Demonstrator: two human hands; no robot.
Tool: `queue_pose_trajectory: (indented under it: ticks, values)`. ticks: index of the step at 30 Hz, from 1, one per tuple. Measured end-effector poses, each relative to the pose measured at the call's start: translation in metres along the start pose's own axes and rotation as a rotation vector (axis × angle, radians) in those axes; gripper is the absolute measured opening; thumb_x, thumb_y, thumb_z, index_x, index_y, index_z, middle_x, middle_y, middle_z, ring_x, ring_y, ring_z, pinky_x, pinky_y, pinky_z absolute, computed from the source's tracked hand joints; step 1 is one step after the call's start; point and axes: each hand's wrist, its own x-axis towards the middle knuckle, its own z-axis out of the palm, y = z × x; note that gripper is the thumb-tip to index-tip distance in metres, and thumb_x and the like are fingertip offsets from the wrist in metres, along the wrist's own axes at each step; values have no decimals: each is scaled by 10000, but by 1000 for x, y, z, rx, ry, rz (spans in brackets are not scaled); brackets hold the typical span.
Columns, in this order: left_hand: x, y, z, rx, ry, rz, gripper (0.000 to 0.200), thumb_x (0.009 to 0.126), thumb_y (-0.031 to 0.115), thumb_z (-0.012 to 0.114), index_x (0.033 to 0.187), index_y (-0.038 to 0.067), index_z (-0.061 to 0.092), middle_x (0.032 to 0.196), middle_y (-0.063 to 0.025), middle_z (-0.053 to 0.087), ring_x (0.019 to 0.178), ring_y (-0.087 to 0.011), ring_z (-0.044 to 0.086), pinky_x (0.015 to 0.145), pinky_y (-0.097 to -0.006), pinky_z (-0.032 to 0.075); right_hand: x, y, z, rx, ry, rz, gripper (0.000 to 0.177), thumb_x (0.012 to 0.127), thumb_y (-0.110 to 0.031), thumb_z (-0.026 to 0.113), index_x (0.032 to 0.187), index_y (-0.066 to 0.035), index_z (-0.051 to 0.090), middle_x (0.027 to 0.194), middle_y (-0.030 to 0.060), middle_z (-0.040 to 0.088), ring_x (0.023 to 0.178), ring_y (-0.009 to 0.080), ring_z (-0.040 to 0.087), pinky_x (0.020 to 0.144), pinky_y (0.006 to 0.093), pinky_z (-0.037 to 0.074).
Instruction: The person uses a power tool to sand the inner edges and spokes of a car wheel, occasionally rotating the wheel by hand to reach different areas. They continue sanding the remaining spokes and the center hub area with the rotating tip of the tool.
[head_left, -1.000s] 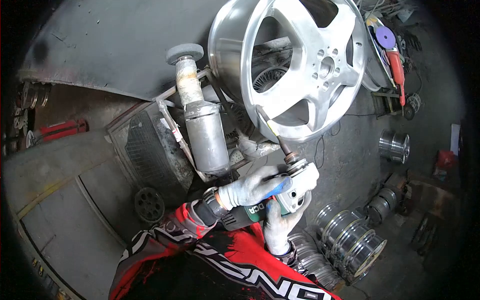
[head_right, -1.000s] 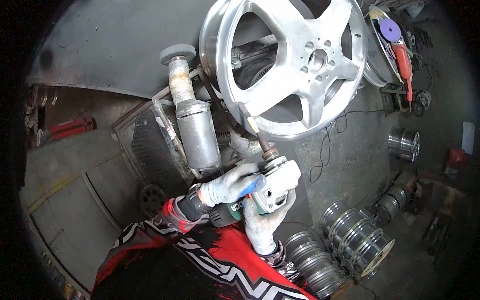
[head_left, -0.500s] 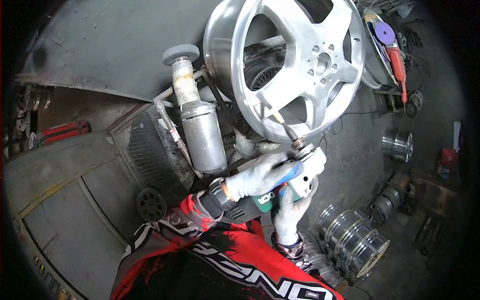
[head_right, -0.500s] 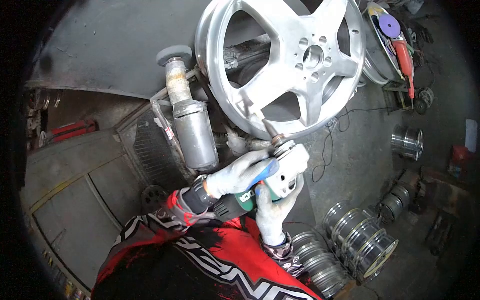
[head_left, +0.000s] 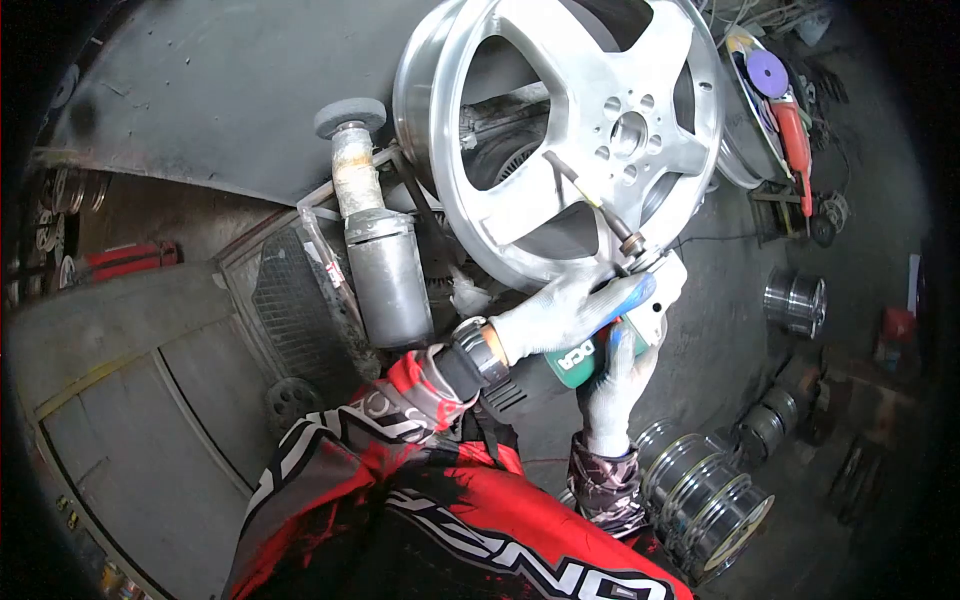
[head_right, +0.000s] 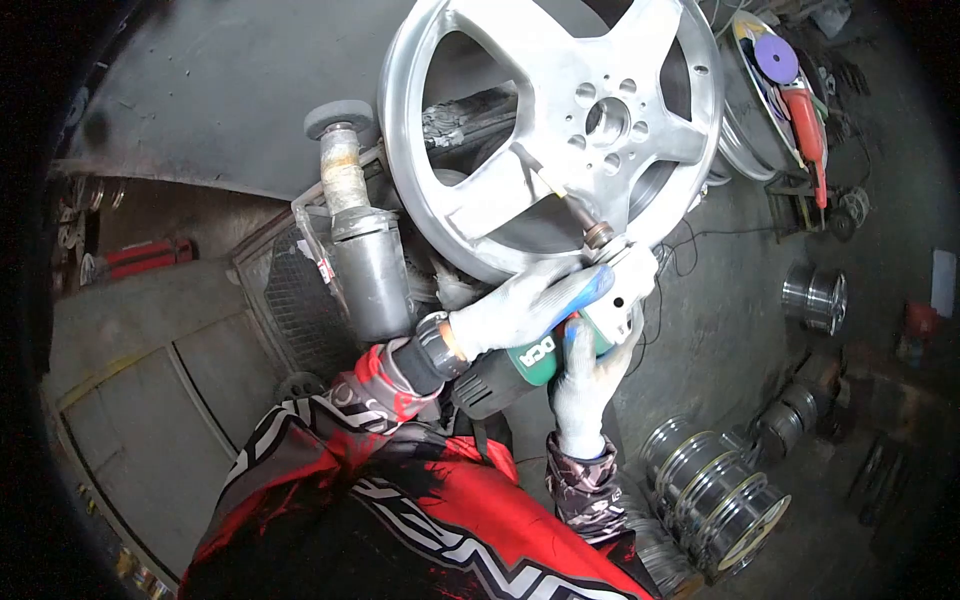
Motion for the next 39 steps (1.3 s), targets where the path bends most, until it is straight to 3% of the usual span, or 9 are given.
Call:
queue_pose_trajectory:
  ticks: [3,5,10,12,25,32,34,35,39]
  values:
    - [0,-10,6,-17,72,-57,369,1037,249,492,1284,-19,554,1152,-174,625,1087,-243,599,964,-356,457,8,6,-7,49,-30,27,741,895,-185,695,1473,16,277,1340,139,492,1207,214,497,1041,365,393]
    - [-14,-31,5,467,148,416,362,1035,224,490,1303,-12,547,1192,-176,623,1139,-255,590,1002,-361,441,2,19,-13,28,-70,12,751,888,-202,705,1469,15,282,1340,137,490,1210,215,495,1046,367,387]
    - [-58,-6,15,148,167,-48,416,1017,167,508,1348,-83,480,1306,-218,564,1234,-274,546,1062,-377,406,-27,21,-13,42,-159,95,820,826,-243,739,1455,21,285,1344,135,477,1242,213,469,1073,373,359]
    - [-64,-17,27,286,324,178,304,1005,169,526,1258,3,566,1091,-229,577,997,-361,599,829,-430,476,-28,22,-17,48,-209,125,822,814,-231,741,1451,30,293,1339,140,482,1244,220,472,1076,376,363]
    - [40,-15,19,442,236,116,602,981,541,485,1084,-34,631,1000,-226,673,960,-346,655,862,-384,481,62,26,-24,300,-148,124,325,1038,-337,485,1179,-55,567,1065,42,600,989,122,598,881,329,509]
    - [38,35,48,611,287,-368,825,883,723,478,1065,-64,645,1024,-296,669,994,-397,669,863,-424,514,42,19,-24,875,-362,206,568,1039,-422,445,1520,-139,339,1530,62,399,1375,217,414,1145,406,336]
    - [19,39,64,704,149,-415,781,898,688,495,1108,-52,632,1034,-296,667,1003,-408,664,861,-440,511,14,22,-31,834,-187,49,620,1043,-425,422,1572,-170,221,1596,40,283,1443,224,306,1190,420,255]
    - [4,46,72,603,66,-433,756,900,655,530,1191,-40,587,1038,-281,668,985,-398,669,837,-436,516,9,31,-44,1046,-624,-122,589,1049,-414,405,1564,-175,248,1586,43,304,1435,226,322,1186,434,262]
    - [-70,-6,109,459,155,-76,508,978,421,549,1231,-18,525,1011,-237,642,918,-367,665,794,-421,529,-51,43,-100,806,-225,97,682,967,-496,547,1488,-97,359,1443,126,484,1302,297,491,1123,494,371]
